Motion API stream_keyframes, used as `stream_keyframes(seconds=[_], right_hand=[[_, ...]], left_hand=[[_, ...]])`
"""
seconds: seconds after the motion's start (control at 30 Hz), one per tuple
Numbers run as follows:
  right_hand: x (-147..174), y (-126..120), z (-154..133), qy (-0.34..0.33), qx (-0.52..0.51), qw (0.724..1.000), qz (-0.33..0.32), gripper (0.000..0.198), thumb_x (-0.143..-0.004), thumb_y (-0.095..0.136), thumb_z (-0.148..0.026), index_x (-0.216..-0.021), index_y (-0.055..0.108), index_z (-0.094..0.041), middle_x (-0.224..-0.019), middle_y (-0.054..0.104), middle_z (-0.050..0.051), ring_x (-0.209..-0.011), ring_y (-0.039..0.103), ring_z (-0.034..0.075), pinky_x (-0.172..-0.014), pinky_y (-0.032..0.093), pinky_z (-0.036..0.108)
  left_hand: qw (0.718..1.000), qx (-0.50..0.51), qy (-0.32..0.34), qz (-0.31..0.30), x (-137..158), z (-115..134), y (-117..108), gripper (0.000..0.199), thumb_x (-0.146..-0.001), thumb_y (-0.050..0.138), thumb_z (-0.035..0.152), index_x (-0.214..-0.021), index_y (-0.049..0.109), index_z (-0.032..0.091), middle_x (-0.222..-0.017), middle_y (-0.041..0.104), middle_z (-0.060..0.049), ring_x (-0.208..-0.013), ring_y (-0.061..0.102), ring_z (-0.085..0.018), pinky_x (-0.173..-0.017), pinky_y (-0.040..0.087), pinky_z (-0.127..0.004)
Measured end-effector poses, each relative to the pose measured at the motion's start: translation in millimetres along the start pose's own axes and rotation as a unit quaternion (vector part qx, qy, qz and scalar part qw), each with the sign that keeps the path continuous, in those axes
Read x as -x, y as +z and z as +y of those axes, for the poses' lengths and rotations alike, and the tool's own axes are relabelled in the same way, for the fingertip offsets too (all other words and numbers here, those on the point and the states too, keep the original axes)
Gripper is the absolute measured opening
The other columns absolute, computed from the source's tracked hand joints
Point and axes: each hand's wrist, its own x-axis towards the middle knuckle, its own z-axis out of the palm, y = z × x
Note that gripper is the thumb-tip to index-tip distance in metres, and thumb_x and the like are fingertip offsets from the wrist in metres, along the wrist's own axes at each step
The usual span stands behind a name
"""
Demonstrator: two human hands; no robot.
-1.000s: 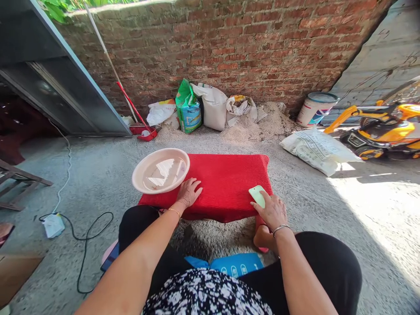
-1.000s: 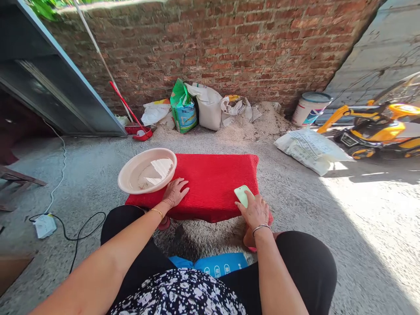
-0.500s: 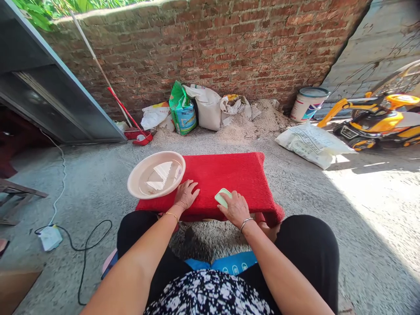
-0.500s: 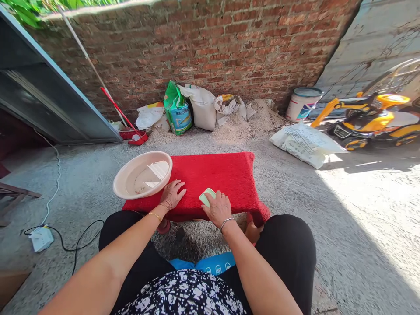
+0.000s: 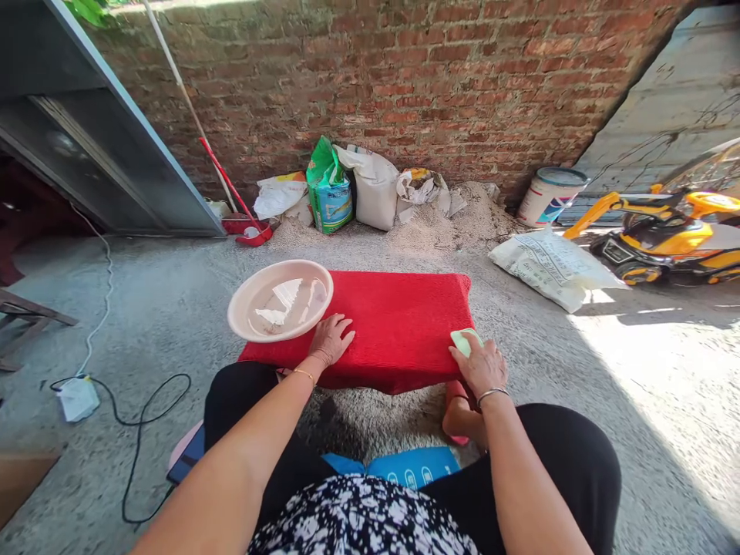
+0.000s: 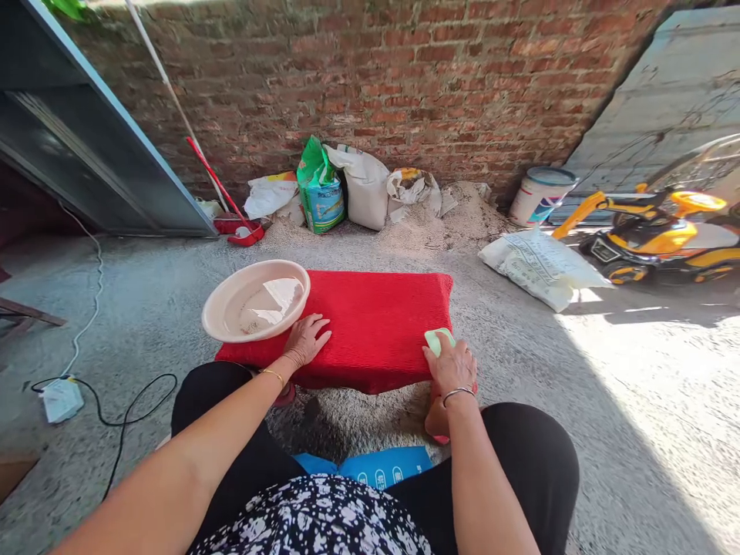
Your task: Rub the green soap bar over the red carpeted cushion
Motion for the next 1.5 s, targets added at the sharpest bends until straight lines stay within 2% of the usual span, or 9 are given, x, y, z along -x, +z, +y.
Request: stream_keyframes(seconds=[0.2,0.3,0.4,0.7,0.8,0.97,1.07,1.23,1.5], right_hand=[[32.5,9.6,-80.9,-0.225,-0.031,0.974,-0.015,0.047,-0.086,0.053,-0.055,-0.129,0.052,-0.036,-0.104,0.053,0.008,-0.093,0.052,0.021,-0.083,0.034,0.032],[38.4,14.0,-98.5,-0.269,-0.032,0.963,-0.019,0.045,-0.086,0.053,-0.053,-0.127,0.052,-0.035,-0.106,0.053,0.008,-0.095,0.051,0.022,-0.086,0.033,0.033],[30.2,14.7,-83.2,-0.229,-0.029,0.973,-0.023,0.045,-0.087,0.051,-0.054,-0.128,0.052,-0.036,-0.104,0.053,0.008,-0.094,0.052,0.022,-0.084,0.035,0.033],[-2.0,2.3,2.8,-0.017,0.005,1.000,-0.014,0.049,-0.089,0.045,-0.057,-0.131,0.052,-0.032,-0.101,0.055,0.009,-0.088,0.058,0.023,-0.077,0.040,0.034],[0.5,0.3,-11.2,-0.029,-0.003,0.999,-0.018,0.050,-0.088,0.046,-0.057,-0.131,0.052,-0.032,-0.102,0.055,0.010,-0.089,0.057,0.023,-0.077,0.039,0.034],[20.9,7.6,-66.7,-0.171,-0.015,0.985,-0.021,0.046,-0.087,0.052,-0.054,-0.128,0.053,-0.034,-0.104,0.054,0.009,-0.093,0.053,0.022,-0.082,0.035,0.033],[26.5,11.6,-83.6,-0.206,-0.016,0.978,-0.014,0.046,-0.086,0.053,-0.053,-0.128,0.052,-0.034,-0.104,0.053,0.009,-0.095,0.052,0.023,-0.083,0.033,0.033],[13.6,13.2,-70.0,-0.172,-0.022,0.985,-0.029,0.046,-0.086,0.052,-0.055,-0.128,0.052,-0.036,-0.102,0.054,0.008,-0.091,0.055,0.022,-0.080,0.035,0.032],[-9.5,8.4,-23.1,-0.042,-0.001,0.999,-0.013,0.050,-0.087,0.048,-0.057,-0.130,0.052,-0.032,-0.102,0.055,0.010,-0.091,0.058,0.024,-0.078,0.038,0.034]], left_hand=[[1.000,0.004,-0.009,-0.012,-0.2,0.3,-1.2,0.033,-0.089,0.054,0.036,-0.117,0.063,0.021,-0.125,0.057,-0.009,-0.122,0.050,-0.027,-0.105,0.039,-0.045],[1.000,-0.002,-0.012,-0.015,-0.8,0.7,-1.0,0.033,-0.089,0.054,0.036,-0.117,0.063,0.021,-0.126,0.057,-0.009,-0.122,0.050,-0.027,-0.105,0.039,-0.045],[1.000,-0.006,-0.008,-0.014,-1.1,1.1,-0.8,0.033,-0.088,0.054,0.035,-0.116,0.063,0.021,-0.125,0.057,-0.010,-0.121,0.050,-0.027,-0.105,0.040,-0.045],[1.000,0.010,-0.012,-0.007,0.2,1.8,-1.1,0.031,-0.088,0.055,0.035,-0.115,0.064,0.021,-0.124,0.058,-0.010,-0.122,0.050,-0.028,-0.105,0.040,-0.045],[1.000,0.006,-0.008,-0.004,0.5,1.6,-1.0,0.032,-0.088,0.055,0.035,-0.115,0.064,0.021,-0.124,0.058,-0.009,-0.122,0.050,-0.028,-0.105,0.040,-0.045],[1.000,-0.011,-0.003,-0.004,0.1,1.2,-1.2,0.032,-0.088,0.055,0.035,-0.116,0.064,0.020,-0.124,0.059,-0.009,-0.121,0.051,-0.027,-0.104,0.041,-0.044],[1.000,-0.015,-0.006,-0.009,-0.4,1.4,-1.5,0.032,-0.089,0.054,0.035,-0.116,0.064,0.021,-0.124,0.059,-0.009,-0.121,0.051,-0.027,-0.104,0.041,-0.043],[1.000,-0.010,-0.003,-0.008,-0.5,1.3,-1.0,0.033,-0.089,0.053,0.036,-0.116,0.063,0.021,-0.124,0.058,-0.009,-0.121,0.051,-0.026,-0.104,0.041,-0.043],[1.000,0.003,-0.011,-0.009,-0.1,2.1,-0.7,0.033,-0.089,0.053,0.036,-0.116,0.063,0.022,-0.124,0.058,-0.009,-0.121,0.050,-0.027,-0.105,0.040,-0.044]])
